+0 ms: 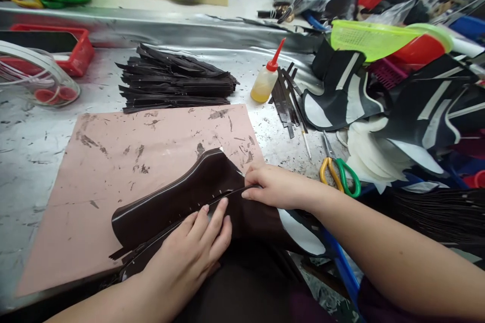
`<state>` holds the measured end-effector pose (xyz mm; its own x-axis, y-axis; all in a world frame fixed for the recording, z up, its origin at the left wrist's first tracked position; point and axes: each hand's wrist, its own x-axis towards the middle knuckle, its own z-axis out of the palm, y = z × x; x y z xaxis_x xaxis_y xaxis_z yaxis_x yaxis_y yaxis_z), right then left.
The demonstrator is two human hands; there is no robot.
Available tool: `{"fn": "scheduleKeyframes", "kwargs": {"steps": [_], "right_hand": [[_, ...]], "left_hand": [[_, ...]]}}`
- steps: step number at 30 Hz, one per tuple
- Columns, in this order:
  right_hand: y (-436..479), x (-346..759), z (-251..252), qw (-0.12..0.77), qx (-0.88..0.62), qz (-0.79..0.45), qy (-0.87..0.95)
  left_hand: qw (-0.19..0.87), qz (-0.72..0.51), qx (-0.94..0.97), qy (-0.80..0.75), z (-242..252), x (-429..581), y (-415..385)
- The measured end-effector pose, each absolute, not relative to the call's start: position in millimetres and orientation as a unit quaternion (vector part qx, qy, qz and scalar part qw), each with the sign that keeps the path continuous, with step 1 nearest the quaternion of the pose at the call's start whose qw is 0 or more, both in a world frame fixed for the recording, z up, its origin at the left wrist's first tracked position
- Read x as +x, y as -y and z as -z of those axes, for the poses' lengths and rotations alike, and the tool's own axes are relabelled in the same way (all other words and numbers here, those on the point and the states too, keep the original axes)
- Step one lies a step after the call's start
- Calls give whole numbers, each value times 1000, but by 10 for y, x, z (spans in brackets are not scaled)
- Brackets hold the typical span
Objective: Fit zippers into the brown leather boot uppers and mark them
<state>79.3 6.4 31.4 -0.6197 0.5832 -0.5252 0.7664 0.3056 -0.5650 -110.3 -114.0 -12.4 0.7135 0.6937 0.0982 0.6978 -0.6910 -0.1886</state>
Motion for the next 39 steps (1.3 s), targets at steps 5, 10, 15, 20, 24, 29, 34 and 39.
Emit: {"fn": "scheduleKeyframes", "kwargs": {"steps": [5, 10, 15, 20, 24, 29, 34, 39], "right_hand": [[-10, 755, -359, 125, 457, 360, -804], [18, 815, -326, 89, 430, 374, -817], [-1, 841, -275, 91, 411, 382, -823], [82, 931, -188, 39, 495, 359, -790], [158, 1037, -76, -69, 530, 421, -732], [116, 1075, -11, -106, 535, 413, -729], [-3, 1056, 3, -55, 517, 366, -772], [-174, 945, -126, 93, 524, 284, -797]], "left_hand": [[102, 20, -920, 377, 109, -1092, 1108], [88, 55, -926, 364, 128, -1112, 1106], [78, 19, -933, 352, 97, -1085, 1022], [62, 5, -933, 355, 75, -1047, 943], [68, 25, -930, 361, 105, -1049, 929], [72, 31, -930, 358, 112, -1050, 921], [72, 32, -928, 365, 103, -1043, 912], [66, 33, -930, 359, 88, -1029, 892]]}}
